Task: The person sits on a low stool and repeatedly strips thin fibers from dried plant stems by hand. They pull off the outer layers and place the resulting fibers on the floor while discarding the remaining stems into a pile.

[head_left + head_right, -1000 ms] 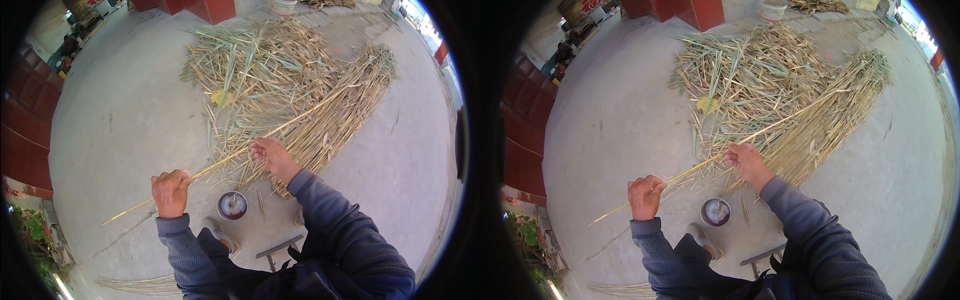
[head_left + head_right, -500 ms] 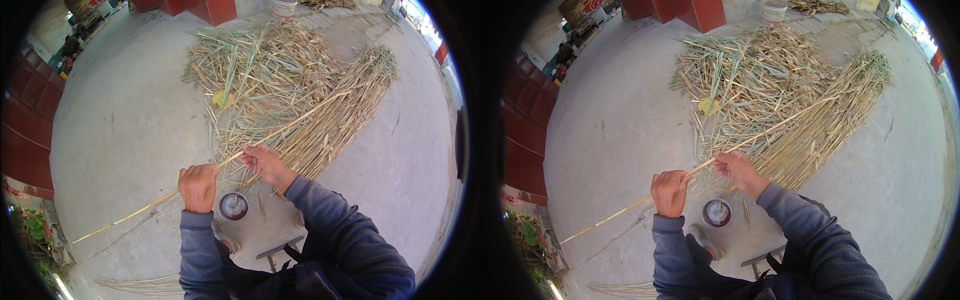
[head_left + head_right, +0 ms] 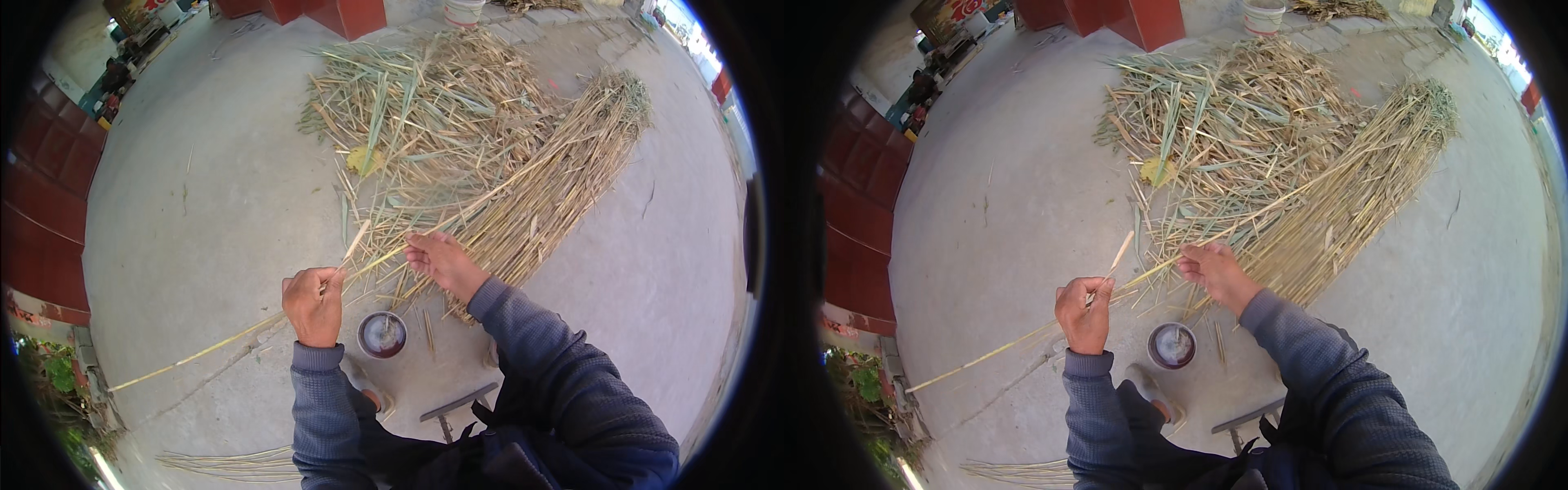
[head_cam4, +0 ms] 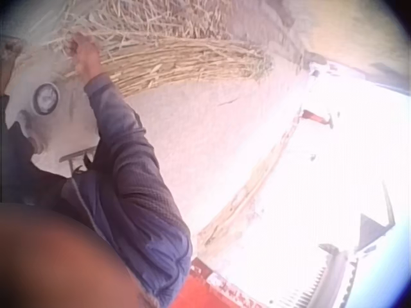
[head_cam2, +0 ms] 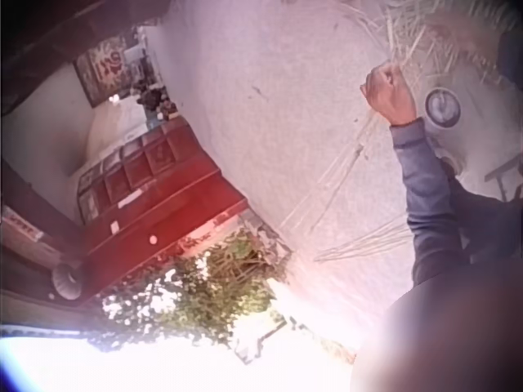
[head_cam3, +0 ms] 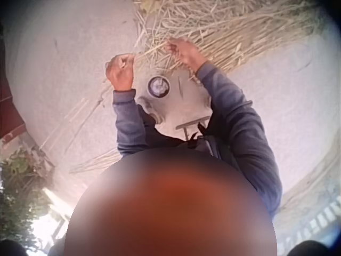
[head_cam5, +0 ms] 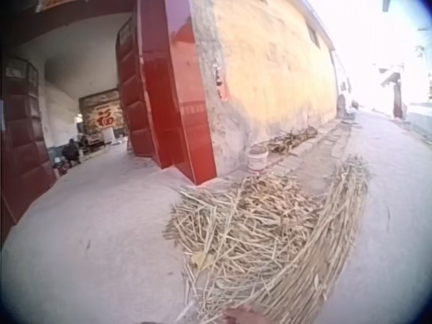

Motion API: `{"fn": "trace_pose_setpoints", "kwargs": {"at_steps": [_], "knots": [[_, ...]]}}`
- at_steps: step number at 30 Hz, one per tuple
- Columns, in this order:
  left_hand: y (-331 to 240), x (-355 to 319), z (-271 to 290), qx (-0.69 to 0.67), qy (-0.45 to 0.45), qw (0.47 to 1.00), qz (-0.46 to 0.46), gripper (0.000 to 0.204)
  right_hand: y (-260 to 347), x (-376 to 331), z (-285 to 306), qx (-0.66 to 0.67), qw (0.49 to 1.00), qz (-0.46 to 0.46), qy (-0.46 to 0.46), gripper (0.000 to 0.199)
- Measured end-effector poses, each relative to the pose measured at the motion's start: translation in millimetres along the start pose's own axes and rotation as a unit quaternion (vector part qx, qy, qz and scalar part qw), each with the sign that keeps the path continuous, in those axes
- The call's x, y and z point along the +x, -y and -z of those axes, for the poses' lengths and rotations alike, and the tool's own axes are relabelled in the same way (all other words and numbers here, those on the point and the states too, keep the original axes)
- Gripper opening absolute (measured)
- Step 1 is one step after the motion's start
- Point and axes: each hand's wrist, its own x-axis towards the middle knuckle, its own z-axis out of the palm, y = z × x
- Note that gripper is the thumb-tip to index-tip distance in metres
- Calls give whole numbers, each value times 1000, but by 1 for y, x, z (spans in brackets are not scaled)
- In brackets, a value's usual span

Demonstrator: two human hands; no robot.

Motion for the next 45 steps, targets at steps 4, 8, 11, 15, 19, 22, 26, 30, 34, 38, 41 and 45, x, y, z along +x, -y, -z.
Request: {"fn": "trace_pose_setpoints", "kwargs": {"at_steps": [4,8,11,15,19,22,26,30,34,38,41,45], "knots": [[16,13,32,-76,-92,975,186,16,-9,0,1,-44,998,-11,-34,15],[30,16,55,198,-68,976,66,21,-11,1,1,-33,999,-3,-17,18],[30,7,46,250,-14,968,-6,33,-10,2,0,-41,999,7,-19,18],[22,-4,22,133,136,982,-3,28,-10,4,-3,-43,999,15,-23,20],[20,-5,19,66,109,992,26,19,-11,7,-3,-40,999,15,-7,20],[16,0,22,-220,-14,940,259,17,-13,7,-4,-36,999,16,-1,15],[-2,1,2,11,13,999,49,19,-23,3,-11,-19,998,-7,64,15],[-4,-1,-7,90,152,983,-38,18,-25,-1,-12,10,997,4,78,13],[33,0,58,147,141,979,15,14,14,8,13,25,998,57,11,18],[60,-7,115,274,103,945,143,20,47,11,35,-22,995,83,-43,19],[56,-13,96,198,152,965,82,25,35,4,19,-26,997,75,-7,20],[33,-16,20,73,113,990,-37,24,11,-9,-17,-48,996,73,32,22]]}}
